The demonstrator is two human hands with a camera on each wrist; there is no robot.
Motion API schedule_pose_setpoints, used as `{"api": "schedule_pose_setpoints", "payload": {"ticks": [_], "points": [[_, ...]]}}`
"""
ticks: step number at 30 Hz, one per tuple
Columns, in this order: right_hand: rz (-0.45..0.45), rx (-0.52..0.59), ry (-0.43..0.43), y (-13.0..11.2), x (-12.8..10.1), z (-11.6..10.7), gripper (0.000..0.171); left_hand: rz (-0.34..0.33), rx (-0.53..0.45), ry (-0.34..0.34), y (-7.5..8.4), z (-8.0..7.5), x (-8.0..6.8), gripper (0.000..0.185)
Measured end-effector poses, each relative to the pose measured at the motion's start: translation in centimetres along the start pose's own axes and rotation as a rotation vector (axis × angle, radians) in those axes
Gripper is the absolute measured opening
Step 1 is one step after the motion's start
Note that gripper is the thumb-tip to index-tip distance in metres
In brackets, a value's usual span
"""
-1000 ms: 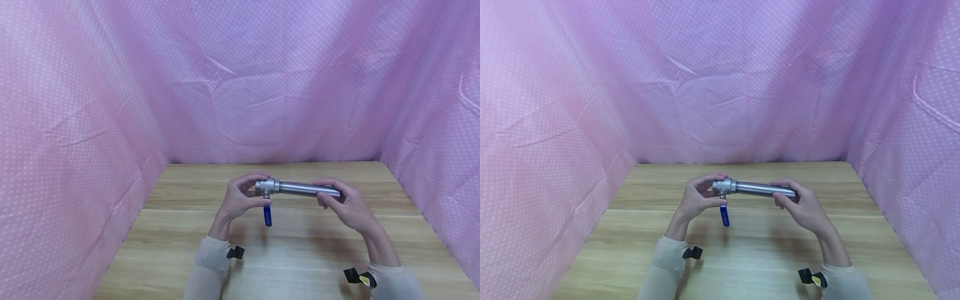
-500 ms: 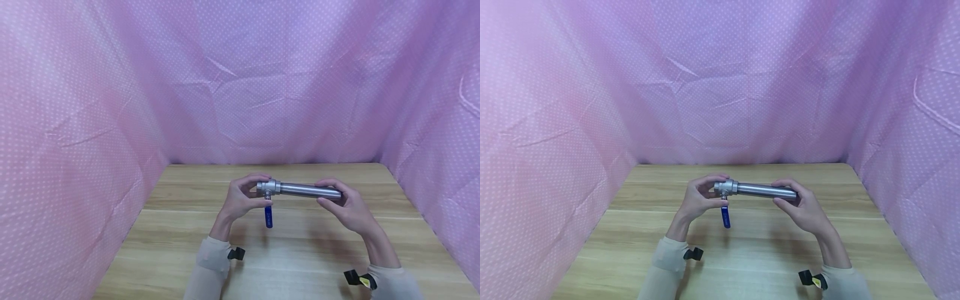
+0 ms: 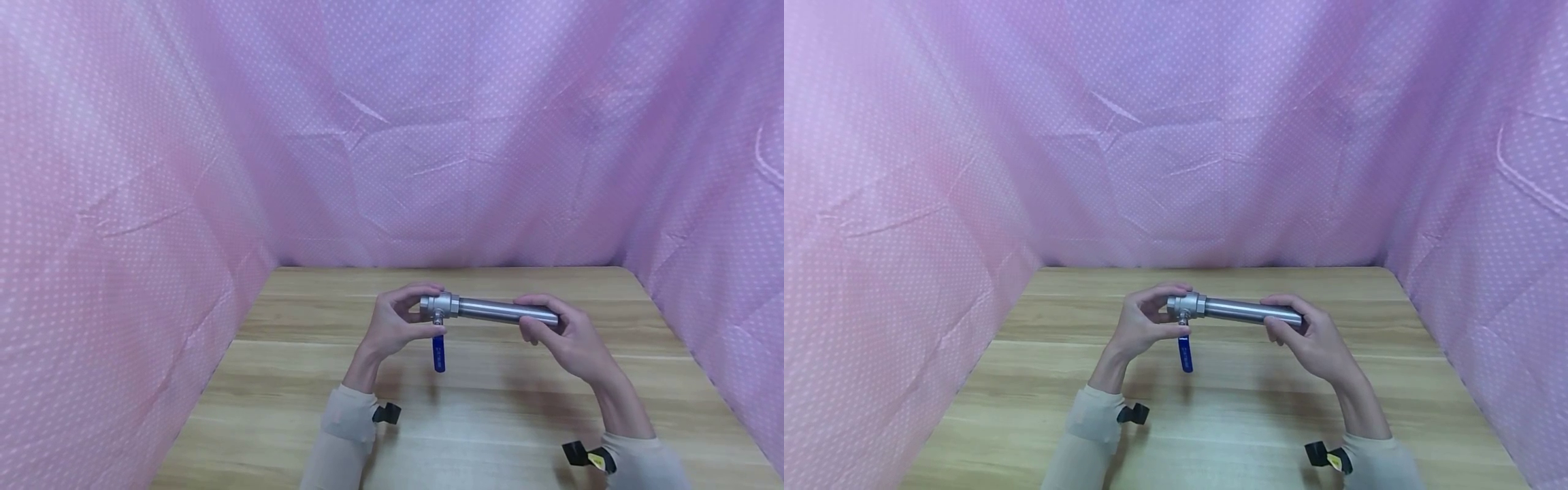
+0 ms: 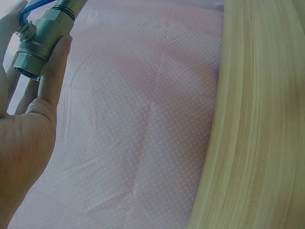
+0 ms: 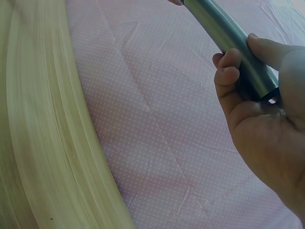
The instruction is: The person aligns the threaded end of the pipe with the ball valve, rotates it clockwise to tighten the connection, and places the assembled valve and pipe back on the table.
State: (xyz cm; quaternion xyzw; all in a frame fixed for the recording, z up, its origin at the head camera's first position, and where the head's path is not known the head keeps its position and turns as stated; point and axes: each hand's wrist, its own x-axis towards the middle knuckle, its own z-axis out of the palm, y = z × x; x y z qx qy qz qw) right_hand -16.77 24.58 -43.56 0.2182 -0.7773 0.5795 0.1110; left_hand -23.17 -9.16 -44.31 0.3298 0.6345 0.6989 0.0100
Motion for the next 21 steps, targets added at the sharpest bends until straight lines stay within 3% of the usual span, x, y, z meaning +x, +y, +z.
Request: {"api": "schedule_pose_setpoints", "payload": {"ticks": [8,21], "points": [[-0.010,-0.004,-0.014,0.13,-0.02,-0.14,0.044,-0.003,-0.005,-0.001,0.01,0.08,0.04,0.063],[-0.015,0.023,0.009,0.23,-0.09,-0.19,0.039,-0.016,0.013,0.002,-0.21,0.12,0.03,0.058]]}}
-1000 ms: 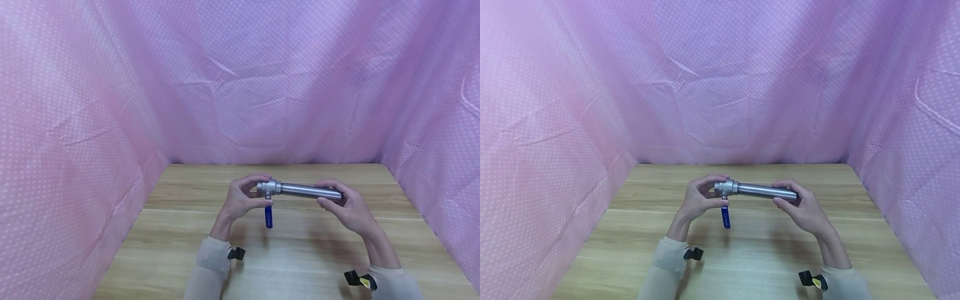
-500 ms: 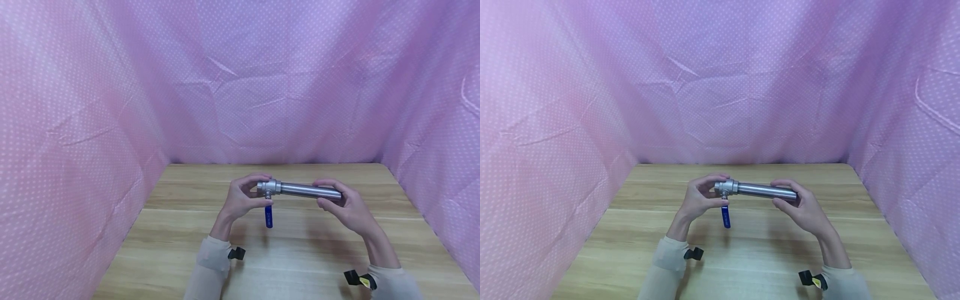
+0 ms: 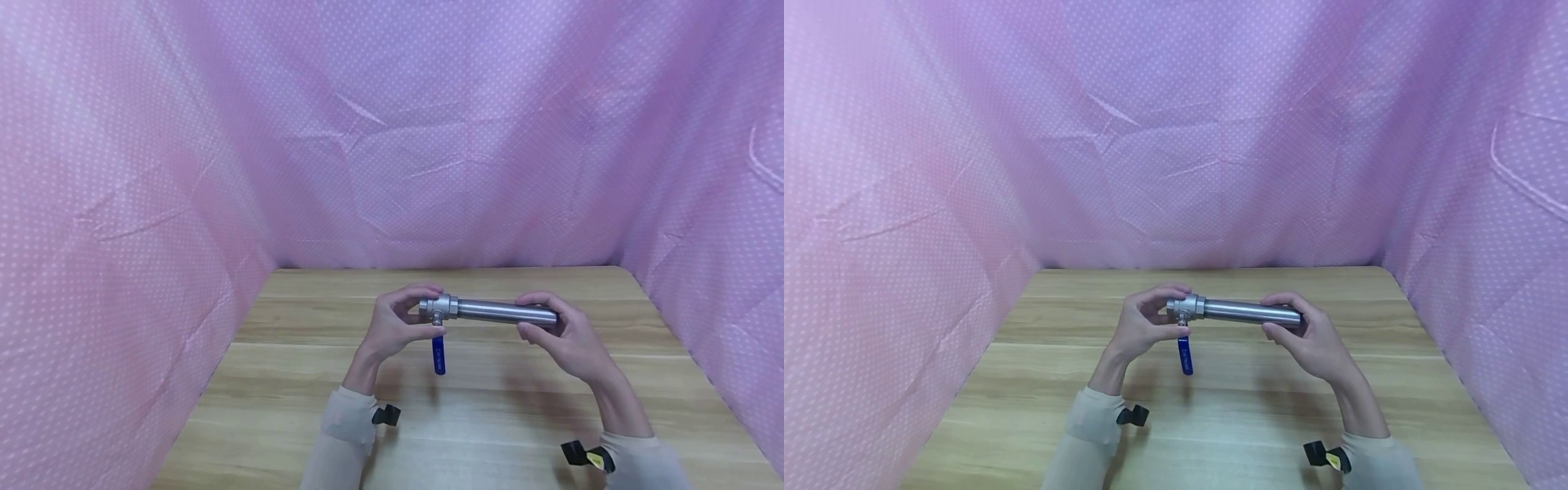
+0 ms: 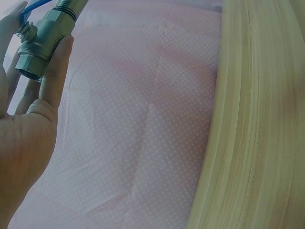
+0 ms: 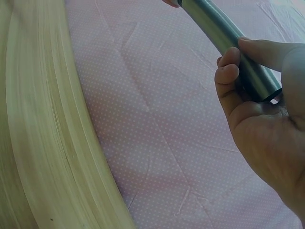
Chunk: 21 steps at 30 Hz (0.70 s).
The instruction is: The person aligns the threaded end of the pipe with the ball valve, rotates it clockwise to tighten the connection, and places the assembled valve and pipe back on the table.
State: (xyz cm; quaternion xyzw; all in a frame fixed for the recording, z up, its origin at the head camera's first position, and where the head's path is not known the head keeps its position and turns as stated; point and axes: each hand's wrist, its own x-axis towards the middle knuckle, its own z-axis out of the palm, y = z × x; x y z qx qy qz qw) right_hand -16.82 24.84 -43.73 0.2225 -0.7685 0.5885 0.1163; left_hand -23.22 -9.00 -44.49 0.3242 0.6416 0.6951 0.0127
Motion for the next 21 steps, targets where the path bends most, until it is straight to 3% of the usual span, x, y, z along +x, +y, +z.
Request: {"api": "schedule_pose_setpoints", "payload": {"ticks": [14,21], "points": [[0.013,-0.016,0.009,0.17,0.06,0.07,0.027,0.012,0.003,-0.010,-0.10,0.05,-0.03,0.059],[0.021,0.030,0.022,0.15,0.04,0.08,0.025,0.010,0.001,-0.013,-0.16,0.36,-0.06,0.060]]}}
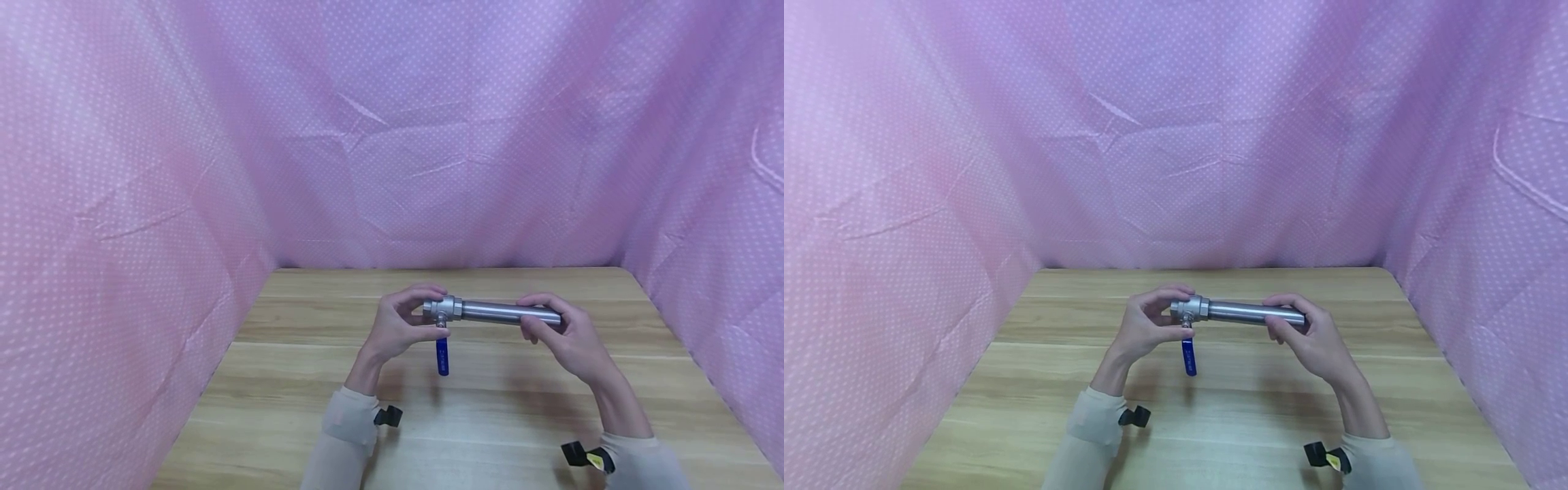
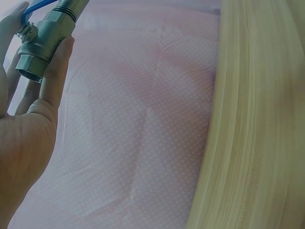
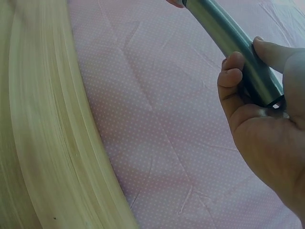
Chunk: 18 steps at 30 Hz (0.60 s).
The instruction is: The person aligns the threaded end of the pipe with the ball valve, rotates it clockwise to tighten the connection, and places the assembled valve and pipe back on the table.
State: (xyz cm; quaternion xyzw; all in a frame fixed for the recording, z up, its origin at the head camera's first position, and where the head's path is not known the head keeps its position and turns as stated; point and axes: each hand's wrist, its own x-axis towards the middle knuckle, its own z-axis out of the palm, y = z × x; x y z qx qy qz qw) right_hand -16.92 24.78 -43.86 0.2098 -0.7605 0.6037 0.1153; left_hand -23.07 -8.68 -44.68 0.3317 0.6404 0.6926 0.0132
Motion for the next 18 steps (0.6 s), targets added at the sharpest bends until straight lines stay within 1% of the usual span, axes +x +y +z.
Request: {"api": "schedule_pose_setpoints", "payload": {"ticks": [5,8,18], "points": [[0.024,-0.038,0.001,-0.13,-0.11,-0.01,0.033,-0.010,0.007,0.005,-0.25,0.13,-0.09,0.060],[0.024,-0.037,-0.004,-0.08,-0.10,0.02,0.036,-0.016,0.006,0.013,-0.22,0.14,-0.12,0.059],[0.007,-0.027,-0.018,0.11,-0.11,0.06,0.034,0.013,0.004,0.001,-0.38,0.26,0.00,0.052]]}}
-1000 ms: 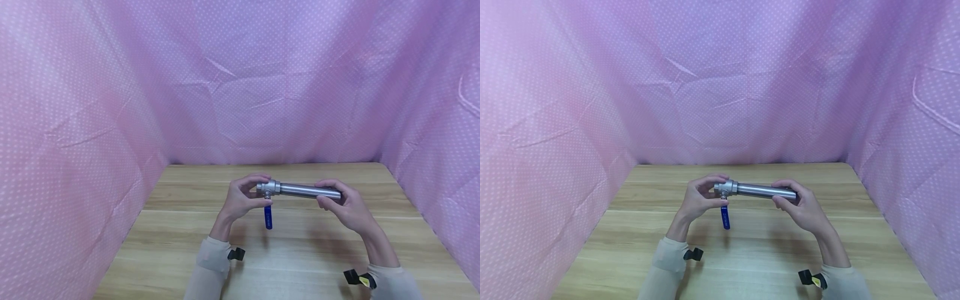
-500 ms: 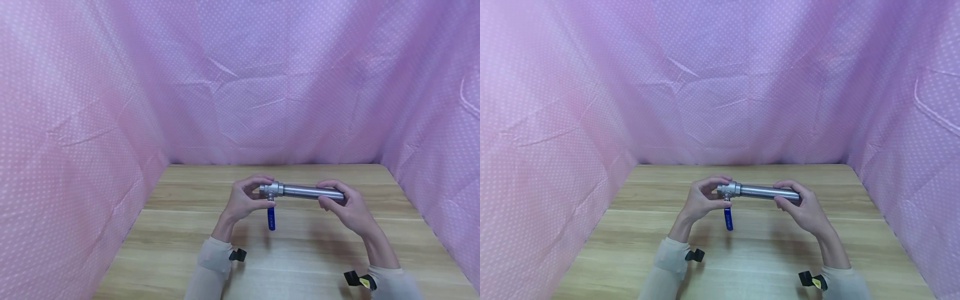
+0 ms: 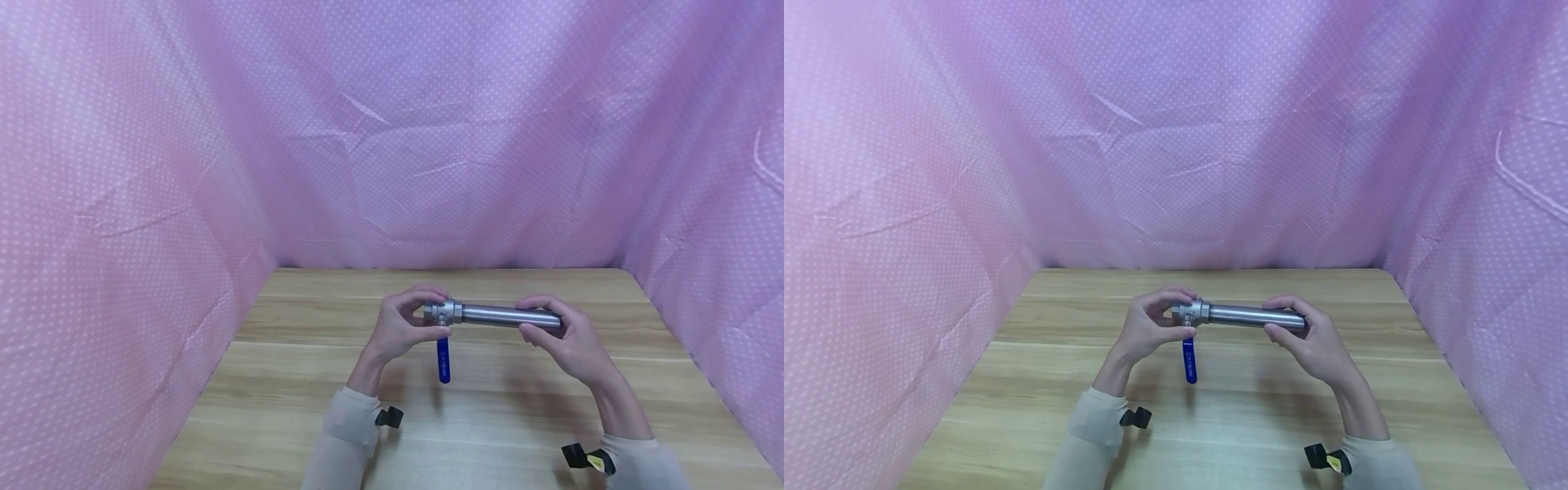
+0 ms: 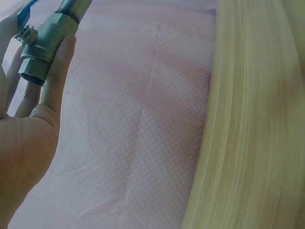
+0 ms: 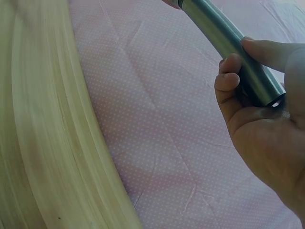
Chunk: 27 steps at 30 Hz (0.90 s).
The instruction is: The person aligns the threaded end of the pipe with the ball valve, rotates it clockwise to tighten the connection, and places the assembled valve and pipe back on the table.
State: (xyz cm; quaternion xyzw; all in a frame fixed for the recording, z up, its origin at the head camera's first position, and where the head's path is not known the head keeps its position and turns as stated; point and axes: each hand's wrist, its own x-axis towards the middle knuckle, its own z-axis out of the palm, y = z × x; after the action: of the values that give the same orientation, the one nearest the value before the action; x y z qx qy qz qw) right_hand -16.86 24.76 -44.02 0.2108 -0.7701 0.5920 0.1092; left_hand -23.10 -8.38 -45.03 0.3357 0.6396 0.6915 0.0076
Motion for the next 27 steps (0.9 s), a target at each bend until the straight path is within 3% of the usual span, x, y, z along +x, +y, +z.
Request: {"api": "schedule_pose_setpoints", "payload": {"ticks": [19,27], "points": [[-0.001,-0.028,0.004,0.55,0.25,0.11,0.028,-0.026,-0.031,0.010,-0.33,-0.08,0.16,0.050],[0.015,-0.009,-0.004,0.28,0.23,-0.01,0.038,-0.052,-0.045,0.010,-0.37,-0.07,0.23,0.055]]}}
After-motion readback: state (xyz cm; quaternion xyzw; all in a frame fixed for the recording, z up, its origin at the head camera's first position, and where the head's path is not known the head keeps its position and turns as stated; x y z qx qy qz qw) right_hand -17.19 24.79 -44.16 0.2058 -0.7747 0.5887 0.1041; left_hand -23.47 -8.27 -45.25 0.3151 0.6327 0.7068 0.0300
